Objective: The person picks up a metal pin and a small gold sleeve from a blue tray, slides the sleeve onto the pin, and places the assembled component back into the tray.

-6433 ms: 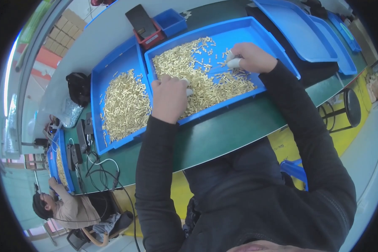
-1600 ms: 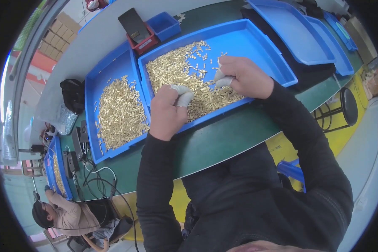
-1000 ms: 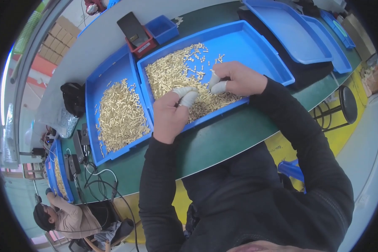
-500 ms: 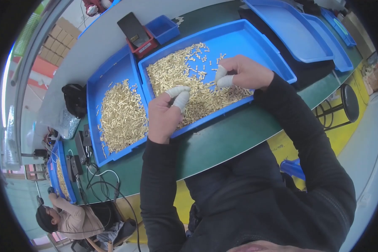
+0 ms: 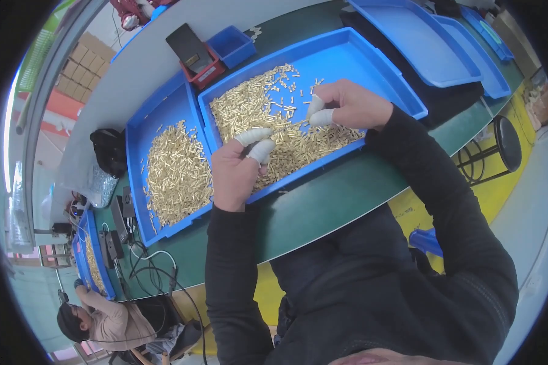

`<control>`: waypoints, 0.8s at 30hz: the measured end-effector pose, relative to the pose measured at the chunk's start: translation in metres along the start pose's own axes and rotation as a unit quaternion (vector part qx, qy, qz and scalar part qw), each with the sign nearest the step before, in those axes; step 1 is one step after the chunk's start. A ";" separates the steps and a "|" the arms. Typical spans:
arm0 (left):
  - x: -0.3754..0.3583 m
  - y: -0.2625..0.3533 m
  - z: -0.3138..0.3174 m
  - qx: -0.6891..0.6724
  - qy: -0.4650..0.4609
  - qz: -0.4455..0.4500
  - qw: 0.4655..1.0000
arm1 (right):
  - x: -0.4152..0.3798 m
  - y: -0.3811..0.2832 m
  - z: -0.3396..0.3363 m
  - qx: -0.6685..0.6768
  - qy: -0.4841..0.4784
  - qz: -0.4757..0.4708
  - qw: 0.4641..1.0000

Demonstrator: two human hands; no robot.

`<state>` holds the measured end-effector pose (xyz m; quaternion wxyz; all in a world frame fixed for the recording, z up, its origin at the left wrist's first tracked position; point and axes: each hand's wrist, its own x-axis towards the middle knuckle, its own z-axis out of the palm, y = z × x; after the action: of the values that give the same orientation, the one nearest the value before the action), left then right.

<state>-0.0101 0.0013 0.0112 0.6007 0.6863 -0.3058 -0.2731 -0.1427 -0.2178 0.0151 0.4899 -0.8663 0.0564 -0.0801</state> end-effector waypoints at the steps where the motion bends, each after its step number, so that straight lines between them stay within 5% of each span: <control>1: 0.000 0.001 0.000 0.003 0.001 -0.003 1.000 | 0.000 0.000 0.000 0.000 0.000 -0.003 1.000; 12: 0.000 -0.002 -0.004 0.057 -0.007 -0.027 0.998 | 0.000 0.006 0.003 -0.033 0.016 -0.014 0.999; 18: 0.007 -0.024 -0.003 0.304 0.041 0.339 0.889 | -0.006 -0.004 0.013 -0.214 0.087 -0.126 0.965; 24: 0.009 -0.028 -0.006 0.387 -0.006 0.379 0.841 | -0.003 0.003 0.006 -0.156 0.041 -0.081 0.984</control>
<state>0.0032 0.0014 -0.0160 0.3410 0.6921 -0.6262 0.1123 -0.1447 -0.2134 0.0096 0.3380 -0.9297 0.0181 -0.1450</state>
